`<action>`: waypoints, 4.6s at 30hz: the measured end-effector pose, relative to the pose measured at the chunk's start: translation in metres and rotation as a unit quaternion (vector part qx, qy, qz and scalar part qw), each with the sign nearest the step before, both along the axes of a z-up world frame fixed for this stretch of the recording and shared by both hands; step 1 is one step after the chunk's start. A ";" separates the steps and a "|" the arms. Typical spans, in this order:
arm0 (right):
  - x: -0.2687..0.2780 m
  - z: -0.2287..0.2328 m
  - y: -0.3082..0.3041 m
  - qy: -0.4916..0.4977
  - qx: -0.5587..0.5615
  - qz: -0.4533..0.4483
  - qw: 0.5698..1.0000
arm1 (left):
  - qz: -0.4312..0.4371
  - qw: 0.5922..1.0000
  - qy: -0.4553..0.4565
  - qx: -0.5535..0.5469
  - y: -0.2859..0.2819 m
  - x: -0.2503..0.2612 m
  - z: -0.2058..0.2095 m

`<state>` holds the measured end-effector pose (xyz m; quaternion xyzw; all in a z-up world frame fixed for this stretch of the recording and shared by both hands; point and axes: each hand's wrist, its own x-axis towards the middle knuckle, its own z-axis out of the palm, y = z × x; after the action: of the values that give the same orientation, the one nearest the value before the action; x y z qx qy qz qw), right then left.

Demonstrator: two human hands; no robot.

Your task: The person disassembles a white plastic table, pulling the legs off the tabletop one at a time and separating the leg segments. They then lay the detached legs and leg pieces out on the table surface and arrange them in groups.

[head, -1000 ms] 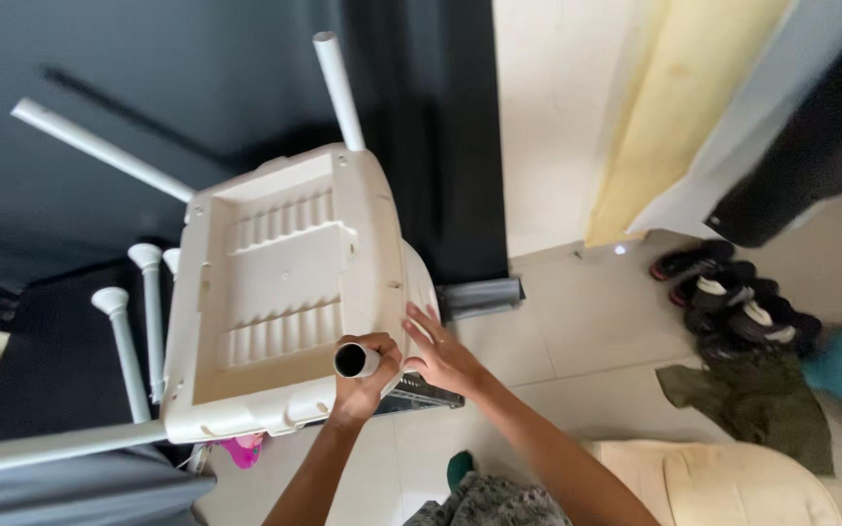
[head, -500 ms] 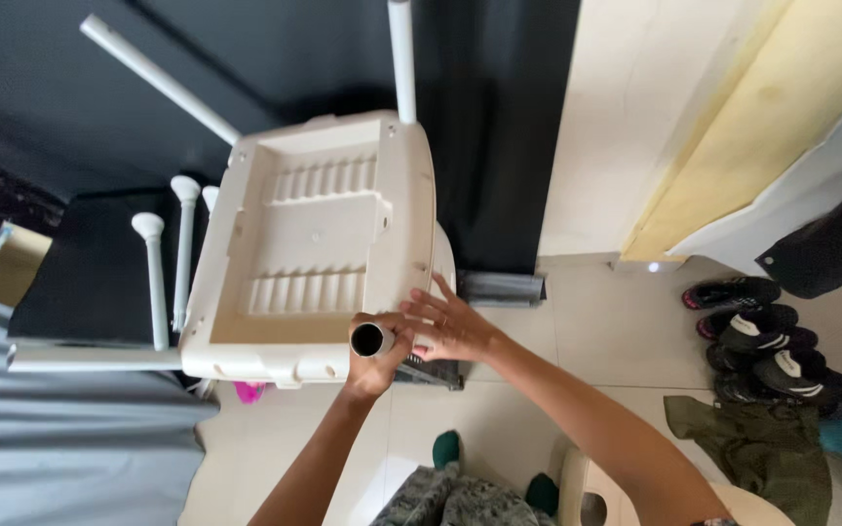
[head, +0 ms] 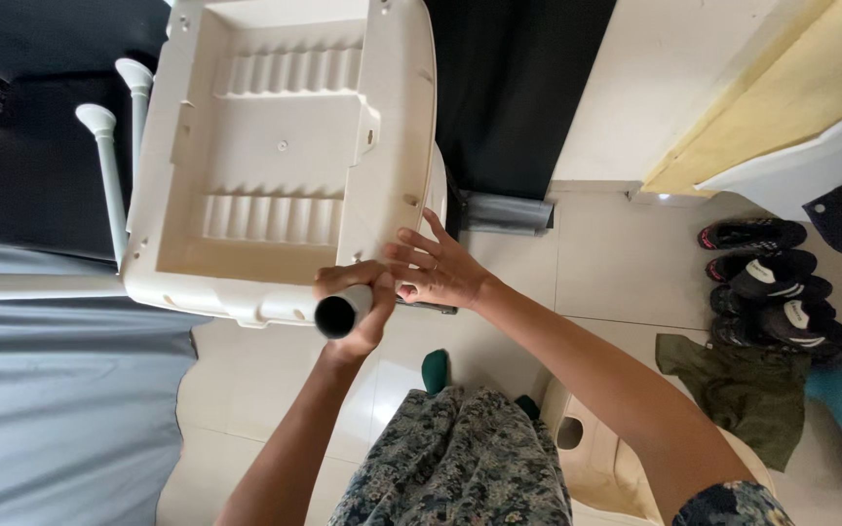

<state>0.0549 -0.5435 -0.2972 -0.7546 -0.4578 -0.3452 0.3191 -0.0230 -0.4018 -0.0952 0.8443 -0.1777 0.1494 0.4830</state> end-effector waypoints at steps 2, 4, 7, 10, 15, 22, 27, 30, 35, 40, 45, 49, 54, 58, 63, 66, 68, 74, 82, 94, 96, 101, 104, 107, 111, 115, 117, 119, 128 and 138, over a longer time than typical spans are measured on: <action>0.002 0.000 -0.003 -0.018 -0.003 -0.001 1.000 | -0.003 0.996 0.046 -0.072 -0.003 -0.001 0.005; 0.000 0.004 0.000 -0.013 -0.008 -0.003 1.000 | -0.028 1.000 0.002 0.006 0.002 0.002 0.011; -0.003 0.024 -0.012 0.016 -0.042 -0.011 0.999 | -0.096 0.995 0.028 0.014 0.005 0.018 0.024; -0.021 0.051 -0.023 0.069 -0.097 -0.003 0.993 | -0.079 0.985 0.148 0.034 0.013 0.010 0.026; -0.037 0.119 -0.048 0.131 -0.174 0.002 0.976 | 0.120 0.972 -0.061 0.191 0.026 -0.038 0.002; -0.043 0.221 -0.044 0.241 -0.104 0.099 0.960 | 0.365 0.857 -0.151 0.332 0.004 -0.066 -0.089; -0.047 0.257 -0.014 0.528 0.024 0.233 0.817 | 0.437 0.894 -0.002 0.098 -0.023 -0.082 -0.118; -0.047 0.257 0.003 0.551 0.038 0.214 0.806 | 0.428 0.903 0.025 -0.018 -0.034 -0.063 -0.116; -0.050 0.228 0.012 0.588 0.077 0.208 0.778 | 0.500 0.864 -0.046 -0.022 -0.033 -0.048 -0.123; -0.046 0.214 0.017 0.560 0.118 0.228 0.788 | 0.460 0.847 -0.099 0.248 0.000 -0.066 -0.126; -0.044 0.211 0.017 0.555 0.127 0.216 0.794 | 0.386 0.849 -0.213 0.292 0.021 -0.040 -0.134; -0.054 0.207 0.021 0.548 0.150 0.193 0.800 | 0.382 0.852 -0.226 0.278 0.021 -0.044 -0.144; -0.057 0.205 0.026 0.567 0.191 0.125 0.791 | 0.394 0.844 -0.250 0.265 0.015 -0.034 -0.140; -0.059 0.188 0.032 0.565 0.225 0.091 0.789 | 0.402 0.842 -0.259 0.251 0.013 -0.033 -0.146; -0.055 0.189 0.036 0.582 0.247 0.073 0.772 | 0.413 0.838 -0.265 0.240 0.011 -0.027 -0.151; -0.042 0.220 0.020 0.418 0.097 0.235 0.872 | 0.412 0.840 -0.256 0.244 0.012 -0.031 -0.150; -0.040 0.247 0.007 0.401 0.145 0.293 0.856 | 0.400 0.843 -0.264 0.246 0.020 -0.023 -0.146; -0.073 0.282 -0.013 0.442 0.217 0.251 0.834 | 0.405 0.846 -0.216 0.270 0.007 -0.049 -0.144; -0.070 0.277 -0.006 0.473 0.436 0.164 0.747 | 0.382 0.853 -0.221 0.281 0.018 -0.050 -0.123; -0.124 0.250 -0.031 0.357 0.378 0.121 0.846 | 0.355 0.867 -0.187 0.297 0.026 -0.060 -0.116; -0.114 0.265 -0.033 0.427 0.271 0.123 0.854 | 0.351 0.869 -0.185 0.294 0.026 -0.060 -0.114; -0.093 0.301 -0.056 0.451 0.088 0.159 0.874 | 0.351 0.866 -0.172 0.312 0.026 -0.071 -0.110; -0.101 0.314 -0.060 0.446 0.066 0.121 0.884 | 0.348 0.868 -0.146 0.323 0.027 -0.062 -0.105; -0.106 0.323 -0.063 0.489 0.119 0.181 0.845 | 0.345 0.871 -0.147 0.316 0.027 -0.060 -0.106; -0.097 0.330 -0.070 0.512 0.063 0.267 0.814 | 0.347 0.873 -0.155 0.306 0.025 -0.064 -0.108; -0.093 0.323 -0.075 0.457 0.024 0.280 0.844 | 0.348 0.871 -0.130 0.320 0.024 -0.067 -0.109; -0.094 0.318 -0.087 0.446 0.064 0.285 0.846 | 0.350 0.867 -0.132 0.329 0.028 -0.063 -0.105; -0.106 0.307 -0.093 0.462 0.172 0.324 0.808 | 0.349 0.865 -0.125 0.339 0.026 -0.064 -0.103; -0.119 0.297 -0.054 0.495 0.257 0.159 0.815 | 0.359 0.895 -0.104 0.244 -0.003 -0.073 -0.032; -0.092 0.316 -0.032 0.462 0.126 0.062 0.876 | 0.115 0.990 -0.040 0.071 -0.005 -0.039 0.051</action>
<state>-0.0374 -0.5759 0.0186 -0.7520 -0.2566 0.0085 0.6071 -0.0621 -0.4072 -0.0437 0.8849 -0.1083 0.2243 0.3936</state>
